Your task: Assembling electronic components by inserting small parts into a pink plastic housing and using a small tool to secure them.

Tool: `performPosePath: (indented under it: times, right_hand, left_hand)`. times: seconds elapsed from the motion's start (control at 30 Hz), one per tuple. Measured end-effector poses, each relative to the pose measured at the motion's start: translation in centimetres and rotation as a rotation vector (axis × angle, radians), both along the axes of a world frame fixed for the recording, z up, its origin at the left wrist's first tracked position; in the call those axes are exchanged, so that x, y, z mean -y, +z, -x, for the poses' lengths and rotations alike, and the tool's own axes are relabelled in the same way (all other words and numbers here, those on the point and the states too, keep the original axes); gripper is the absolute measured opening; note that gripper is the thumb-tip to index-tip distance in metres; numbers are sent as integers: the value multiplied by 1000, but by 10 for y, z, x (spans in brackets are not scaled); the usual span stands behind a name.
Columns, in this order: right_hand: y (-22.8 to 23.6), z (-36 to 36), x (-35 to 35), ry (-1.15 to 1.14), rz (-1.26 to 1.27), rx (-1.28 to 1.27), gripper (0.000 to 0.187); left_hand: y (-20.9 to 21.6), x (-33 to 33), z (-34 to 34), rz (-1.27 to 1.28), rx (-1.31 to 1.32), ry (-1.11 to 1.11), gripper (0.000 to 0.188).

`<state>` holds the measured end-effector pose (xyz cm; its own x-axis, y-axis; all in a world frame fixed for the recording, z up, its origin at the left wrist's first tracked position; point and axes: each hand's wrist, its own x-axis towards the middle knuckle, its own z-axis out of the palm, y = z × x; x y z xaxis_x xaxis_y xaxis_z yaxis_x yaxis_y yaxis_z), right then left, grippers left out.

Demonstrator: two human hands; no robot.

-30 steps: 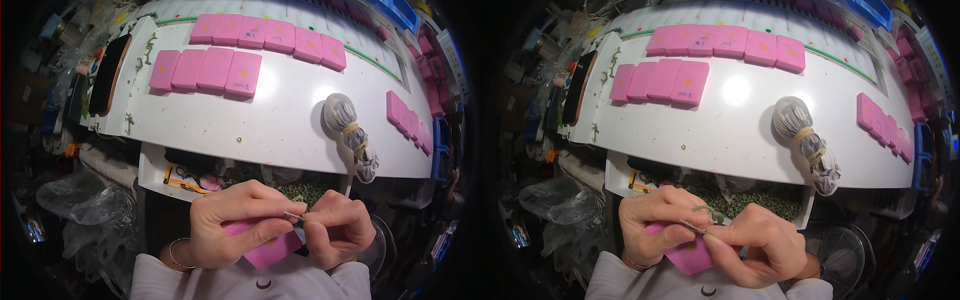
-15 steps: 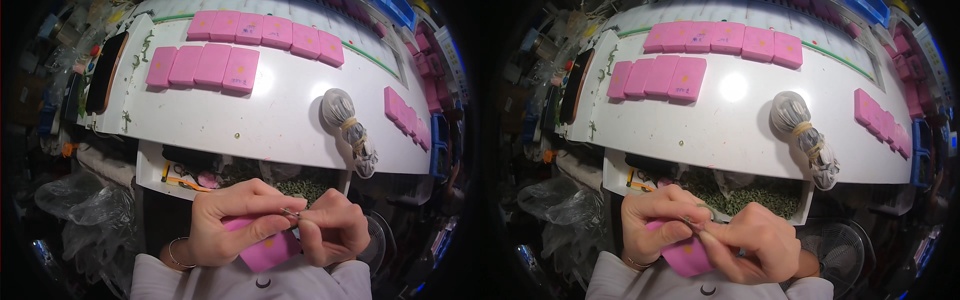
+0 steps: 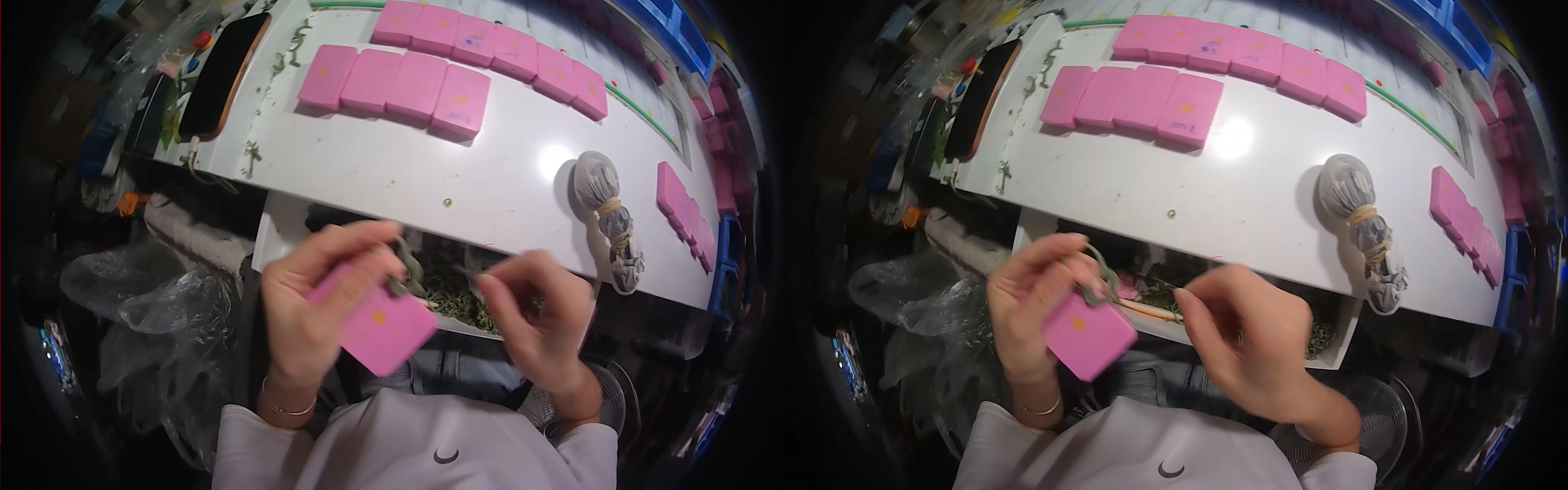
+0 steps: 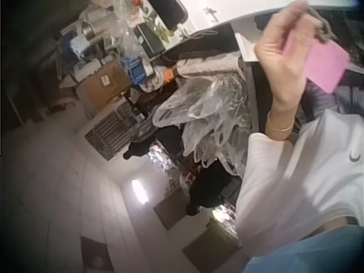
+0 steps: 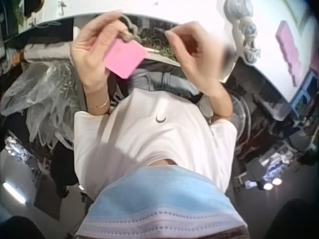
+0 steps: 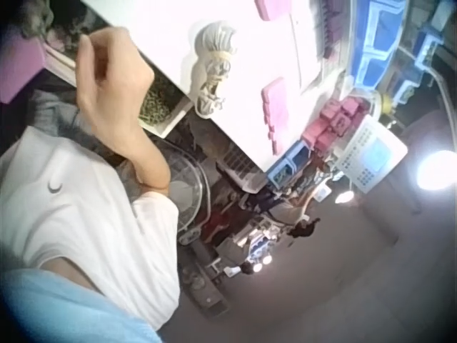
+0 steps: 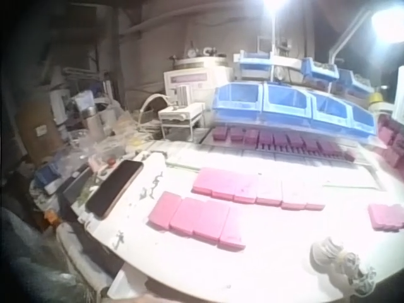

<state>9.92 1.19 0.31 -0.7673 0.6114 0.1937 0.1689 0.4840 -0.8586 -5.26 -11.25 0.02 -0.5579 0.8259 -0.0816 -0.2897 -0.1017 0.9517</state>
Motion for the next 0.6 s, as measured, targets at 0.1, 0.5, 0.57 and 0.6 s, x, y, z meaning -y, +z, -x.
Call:
performPosePath:
  times: [0.1, 0.5, 0.57, 0.6]
  right_hand:
    - [-36, 29, 6, 276, -118, 222, 14]
    - [-72, 60, 19, 609, -337, 400, 17]
    - [-40, 39, 6, 379, -193, 282, 16]
    - [-22, 24, -2, 233, 111, 148, 19]
  left_hand:
    - [-4, 16, 17, -2, -1, 242, 19]
    - [0, 10, 8, -73, 35, 251, 11]
    - [3, 1, 4, -27, 19, 238, 11]
    - [5, -6, 2, -22, 15, 226, 10]
